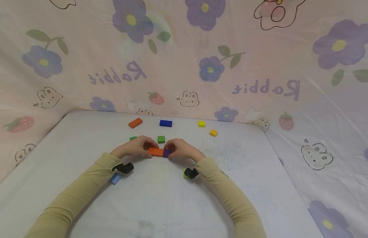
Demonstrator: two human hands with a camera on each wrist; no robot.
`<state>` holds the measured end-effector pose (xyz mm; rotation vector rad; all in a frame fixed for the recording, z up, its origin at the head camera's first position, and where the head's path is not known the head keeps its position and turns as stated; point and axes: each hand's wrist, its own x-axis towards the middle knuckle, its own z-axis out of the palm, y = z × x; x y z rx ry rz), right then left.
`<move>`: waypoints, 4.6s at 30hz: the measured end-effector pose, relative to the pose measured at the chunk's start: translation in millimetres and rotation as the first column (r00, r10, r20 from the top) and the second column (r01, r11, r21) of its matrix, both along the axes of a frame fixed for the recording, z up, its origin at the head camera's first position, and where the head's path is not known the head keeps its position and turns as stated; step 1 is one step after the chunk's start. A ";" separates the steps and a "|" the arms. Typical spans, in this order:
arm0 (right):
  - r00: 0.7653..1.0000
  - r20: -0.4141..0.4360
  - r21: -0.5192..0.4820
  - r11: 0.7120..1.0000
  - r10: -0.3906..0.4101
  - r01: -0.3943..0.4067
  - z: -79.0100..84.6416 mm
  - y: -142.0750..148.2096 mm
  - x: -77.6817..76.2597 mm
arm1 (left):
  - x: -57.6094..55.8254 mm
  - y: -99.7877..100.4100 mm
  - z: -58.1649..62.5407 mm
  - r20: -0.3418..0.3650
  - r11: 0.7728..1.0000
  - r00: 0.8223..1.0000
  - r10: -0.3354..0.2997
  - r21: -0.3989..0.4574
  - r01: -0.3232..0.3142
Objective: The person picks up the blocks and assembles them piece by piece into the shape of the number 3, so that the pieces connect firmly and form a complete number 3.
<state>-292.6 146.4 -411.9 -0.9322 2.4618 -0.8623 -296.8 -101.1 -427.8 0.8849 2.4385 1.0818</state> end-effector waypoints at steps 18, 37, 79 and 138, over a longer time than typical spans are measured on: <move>1.000 0.021 0.010 1.000 -0.014 0.014 3.5 2.4 -0.4 | 3.7 -1.7 2.3 0.018 1.000 0.999 0.026 0.001 -0.026; 0.999 0.017 -0.114 0.993 -0.042 0.043 33.1 17.9 -19.0 | 0.9 -13.6 1.1 0.051 0.993 0.995 0.091 0.070 -0.094; 0.993 0.049 -0.081 0.991 -0.103 0.107 5.8 -16.8 -53.9 | -3.1 -14.9 0.9 0.083 0.995 0.994 0.068 0.070 -0.074; 0.997 -0.055 -0.056 0.997 -0.062 0.059 25.2 -12.2 -37.3 | -1.3 -14.0 4.5 0.177 0.980 0.967 0.182 0.049 -0.193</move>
